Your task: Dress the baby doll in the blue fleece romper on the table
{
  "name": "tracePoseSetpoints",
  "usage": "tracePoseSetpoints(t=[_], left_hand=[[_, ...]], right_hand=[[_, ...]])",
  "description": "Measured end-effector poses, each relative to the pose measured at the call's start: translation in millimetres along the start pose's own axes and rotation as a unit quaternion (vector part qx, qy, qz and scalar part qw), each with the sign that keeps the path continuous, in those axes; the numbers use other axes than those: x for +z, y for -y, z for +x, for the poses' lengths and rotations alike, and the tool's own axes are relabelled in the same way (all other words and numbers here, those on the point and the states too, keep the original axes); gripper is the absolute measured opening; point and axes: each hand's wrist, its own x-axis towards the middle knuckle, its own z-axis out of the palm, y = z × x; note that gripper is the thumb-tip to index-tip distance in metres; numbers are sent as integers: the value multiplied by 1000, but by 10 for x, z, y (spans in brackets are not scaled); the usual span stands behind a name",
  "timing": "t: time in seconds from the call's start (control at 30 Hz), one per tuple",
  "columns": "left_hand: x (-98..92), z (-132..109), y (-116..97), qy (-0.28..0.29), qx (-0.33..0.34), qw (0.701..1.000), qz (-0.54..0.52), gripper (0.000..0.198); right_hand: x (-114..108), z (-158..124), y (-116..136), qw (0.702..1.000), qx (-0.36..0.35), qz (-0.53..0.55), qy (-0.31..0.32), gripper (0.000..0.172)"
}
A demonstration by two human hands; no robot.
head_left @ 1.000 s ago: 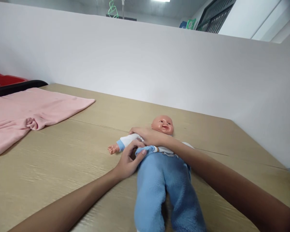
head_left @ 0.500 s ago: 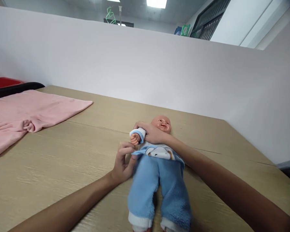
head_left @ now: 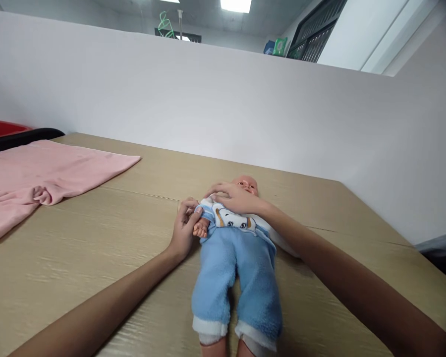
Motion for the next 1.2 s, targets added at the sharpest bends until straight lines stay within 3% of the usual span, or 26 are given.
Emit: tracePoseSetpoints(t=[0.07,0.13,0.23,0.37,0.6,0.77,0.97,1.2], left_hand=[[-12,62,31,12,-48,998,-34,32],[-22,105,57,24,-88,994,-54,33],[-43,146,76,38,-140,987,-75,40],[-70,185,118,72,-191,975,-85,51],[-92,236,181,104,-157,980,-67,53],[-115,247,150,119,-199,971,-58,58],[-83,393,192,144,-263,952,-57,62],[129,561,207,211,-310,924,-69,29]], right_hand=[[-29,-97,135,995,95,-4,-27,32],[9,-212,251,988,148,-28,-21,39],[174,-353,327,983,152,-93,-48,37],[388,-394,240,977,141,-73,-141,15],[571,-388,4,957,151,-11,-246,11],[630,-432,-110,961,119,90,-231,29],[610,-431,-153,956,102,202,-186,28],[483,-486,-120,954,123,160,-224,17]])
